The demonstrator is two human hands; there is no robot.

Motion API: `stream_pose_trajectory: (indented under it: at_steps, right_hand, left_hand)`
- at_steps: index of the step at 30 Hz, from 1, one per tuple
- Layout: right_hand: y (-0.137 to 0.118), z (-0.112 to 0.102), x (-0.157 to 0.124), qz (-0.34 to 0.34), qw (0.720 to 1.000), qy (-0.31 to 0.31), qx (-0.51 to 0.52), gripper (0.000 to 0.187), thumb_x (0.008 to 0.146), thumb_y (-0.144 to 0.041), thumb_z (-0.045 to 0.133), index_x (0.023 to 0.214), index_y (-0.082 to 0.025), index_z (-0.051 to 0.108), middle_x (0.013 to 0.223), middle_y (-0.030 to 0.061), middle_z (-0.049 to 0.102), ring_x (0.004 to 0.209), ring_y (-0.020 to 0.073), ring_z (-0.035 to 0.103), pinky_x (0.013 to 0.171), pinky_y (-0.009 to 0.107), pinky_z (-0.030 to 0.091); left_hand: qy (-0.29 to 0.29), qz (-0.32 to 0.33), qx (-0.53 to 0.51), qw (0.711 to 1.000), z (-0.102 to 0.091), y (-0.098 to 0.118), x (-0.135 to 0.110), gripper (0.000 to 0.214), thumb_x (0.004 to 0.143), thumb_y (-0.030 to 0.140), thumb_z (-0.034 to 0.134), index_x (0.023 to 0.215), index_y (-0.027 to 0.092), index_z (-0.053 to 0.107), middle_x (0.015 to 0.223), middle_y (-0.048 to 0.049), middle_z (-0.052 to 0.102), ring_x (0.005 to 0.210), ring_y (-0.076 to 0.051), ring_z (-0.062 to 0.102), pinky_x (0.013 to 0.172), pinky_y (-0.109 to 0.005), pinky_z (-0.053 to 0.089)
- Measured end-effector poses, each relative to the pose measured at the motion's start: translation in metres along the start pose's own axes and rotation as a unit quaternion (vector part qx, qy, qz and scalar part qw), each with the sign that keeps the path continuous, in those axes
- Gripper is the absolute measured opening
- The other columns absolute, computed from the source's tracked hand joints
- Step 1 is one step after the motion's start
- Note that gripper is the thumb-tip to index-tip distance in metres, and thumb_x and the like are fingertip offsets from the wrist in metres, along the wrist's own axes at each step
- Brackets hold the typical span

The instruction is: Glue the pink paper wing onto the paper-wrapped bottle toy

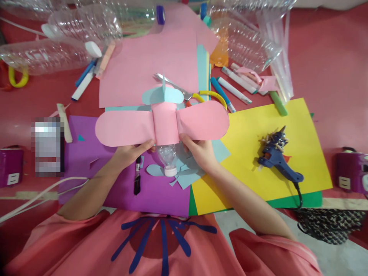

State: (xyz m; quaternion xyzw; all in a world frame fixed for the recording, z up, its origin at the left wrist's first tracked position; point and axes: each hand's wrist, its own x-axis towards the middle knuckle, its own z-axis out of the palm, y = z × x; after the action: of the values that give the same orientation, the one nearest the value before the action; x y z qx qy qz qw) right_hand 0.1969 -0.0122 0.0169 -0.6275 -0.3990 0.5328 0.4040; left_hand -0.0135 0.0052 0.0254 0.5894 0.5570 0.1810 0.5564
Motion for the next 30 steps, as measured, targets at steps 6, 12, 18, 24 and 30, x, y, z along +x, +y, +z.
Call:
stream_pose_trajectory:
  at_steps: [6, 12, 18, 24, 30]
  right_hand:
    - [-0.0003, -0.0006, -0.0003, -0.004, 1.000, 0.000, -0.005, 0.044, 0.071, -0.045, 0.072, 0.041, -0.023, 0.048, 0.041, -0.0010, 0.049, 0.044, 0.0115, 0.045, 0.047, 0.029, 0.042]
    - [-0.0001, 0.0000, -0.0023, -0.007, 1.000, 0.005, -0.005, 0.045, 0.070, -0.044, 0.072, 0.040, -0.022, 0.048, 0.041, -0.0004, 0.048, 0.044, 0.0118, 0.044, 0.048, 0.030, 0.042]
    - [-0.0012, -0.0004, -0.0016, -0.029, 0.999, -0.008, 0.027, 0.047, 0.072, -0.051, 0.075, 0.043, -0.023, 0.050, 0.042, -0.0006, 0.048, 0.043, 0.0116, 0.044, 0.047, 0.030, 0.039]
    - [-0.0007, -0.0028, 0.0009, -0.041, 0.998, 0.044, 0.030, 0.048, 0.067, -0.059, 0.077, 0.048, -0.023, 0.050, 0.043, -0.0023, 0.047, 0.044, 0.0108, 0.043, 0.044, 0.029, 0.037]
    - [0.0027, -0.0026, 0.0006, -0.031, 0.997, 0.064, 0.007, 0.053, 0.062, -0.064, 0.077, 0.046, -0.022, 0.048, 0.043, -0.0024, 0.046, 0.044, 0.0111, 0.042, 0.044, 0.029, 0.038]
  left_hand:
    - [0.001, 0.005, -0.010, 1.000, 0.0010, 0.0003, -0.0004, 0.046, 0.083, 0.064, 0.054, 0.069, 0.022, 0.064, 0.078, -0.0069, 0.074, 0.085, -0.023, 0.070, 0.100, -0.034, 0.053]
    - [-0.006, 0.001, -0.011, 1.000, 0.0007, 0.0019, -0.0013, 0.045, 0.083, 0.063, 0.054, 0.069, 0.022, 0.063, 0.075, -0.0064, 0.072, 0.081, -0.022, 0.070, 0.097, -0.034, 0.054]
    - [0.001, -0.001, 0.008, 1.000, 0.0029, -0.0029, 0.0004, 0.048, 0.080, 0.068, 0.054, 0.070, 0.022, 0.063, 0.077, -0.0081, 0.072, 0.088, -0.025, 0.070, 0.102, -0.038, 0.053]
    - [0.029, 0.018, 0.035, 0.999, 0.0067, -0.0009, -0.0019, 0.048, 0.079, 0.068, 0.052, 0.075, 0.022, 0.063, 0.075, -0.0083, 0.072, 0.089, -0.027, 0.071, 0.100, -0.042, 0.054]
    - [0.016, 0.073, 0.059, 0.995, 0.0084, -0.0035, -0.0012, 0.051, 0.084, 0.068, 0.046, 0.076, 0.022, 0.066, 0.066, -0.0055, 0.068, 0.084, -0.025, 0.071, 0.098, -0.038, 0.056]
